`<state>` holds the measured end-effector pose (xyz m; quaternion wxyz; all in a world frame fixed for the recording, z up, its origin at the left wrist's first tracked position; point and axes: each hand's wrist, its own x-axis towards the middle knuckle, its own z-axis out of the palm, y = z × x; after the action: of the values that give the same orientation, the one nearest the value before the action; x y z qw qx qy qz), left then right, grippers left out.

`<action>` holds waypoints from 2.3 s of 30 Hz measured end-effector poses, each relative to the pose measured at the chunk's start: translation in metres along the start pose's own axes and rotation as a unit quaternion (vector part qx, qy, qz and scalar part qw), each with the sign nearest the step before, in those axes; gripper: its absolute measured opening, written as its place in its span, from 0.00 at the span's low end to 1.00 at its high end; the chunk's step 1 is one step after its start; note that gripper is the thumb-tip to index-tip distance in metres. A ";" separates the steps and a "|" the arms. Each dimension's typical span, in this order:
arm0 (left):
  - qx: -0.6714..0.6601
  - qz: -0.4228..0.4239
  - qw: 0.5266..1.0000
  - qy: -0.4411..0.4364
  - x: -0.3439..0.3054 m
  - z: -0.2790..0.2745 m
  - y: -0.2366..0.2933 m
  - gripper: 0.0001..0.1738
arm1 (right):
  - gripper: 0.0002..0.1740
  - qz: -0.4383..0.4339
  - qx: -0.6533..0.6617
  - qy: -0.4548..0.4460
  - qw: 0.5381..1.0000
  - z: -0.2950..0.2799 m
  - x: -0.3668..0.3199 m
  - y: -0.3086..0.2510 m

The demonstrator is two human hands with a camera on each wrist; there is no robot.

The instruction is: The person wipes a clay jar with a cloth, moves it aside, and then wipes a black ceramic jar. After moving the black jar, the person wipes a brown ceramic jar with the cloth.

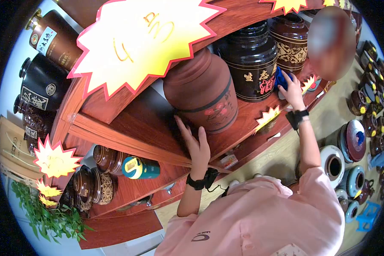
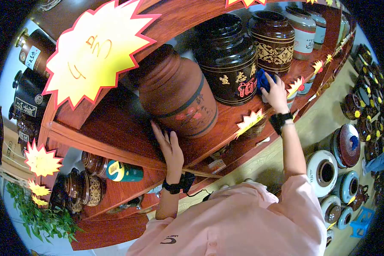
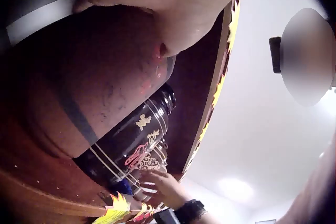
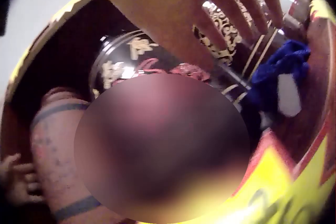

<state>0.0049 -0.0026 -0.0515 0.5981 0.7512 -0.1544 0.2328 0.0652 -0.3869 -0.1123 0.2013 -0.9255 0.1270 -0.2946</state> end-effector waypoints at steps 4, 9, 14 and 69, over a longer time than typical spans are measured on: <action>0.008 -0.021 1.000 -0.015 0.001 -0.004 0.005 0.39 | 0.35 -0.060 -0.150 -0.091 0.983 0.022 0.006 0.008; -0.002 0.059 0.998 0.005 0.008 -0.008 0.011 0.34 | 0.27 -0.080 -0.075 -0.040 0.993 0.033 0.007 0.022; -0.039 0.043 0.998 -0.015 0.012 -0.020 0.045 0.32 | 0.18 0.128 0.345 0.028 0.929 0.020 0.004 0.032; -0.040 -0.086 0.989 -0.116 -0.090 -0.062 0.009 0.15 | 0.22 -0.559 0.161 -0.134 0.802 0.012 -0.114 -0.248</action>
<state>-0.0855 0.0512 -0.0815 0.6233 0.7593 -0.1666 0.0854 0.0110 -0.1235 -0.0669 0.1630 -0.8207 -0.4896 -0.2452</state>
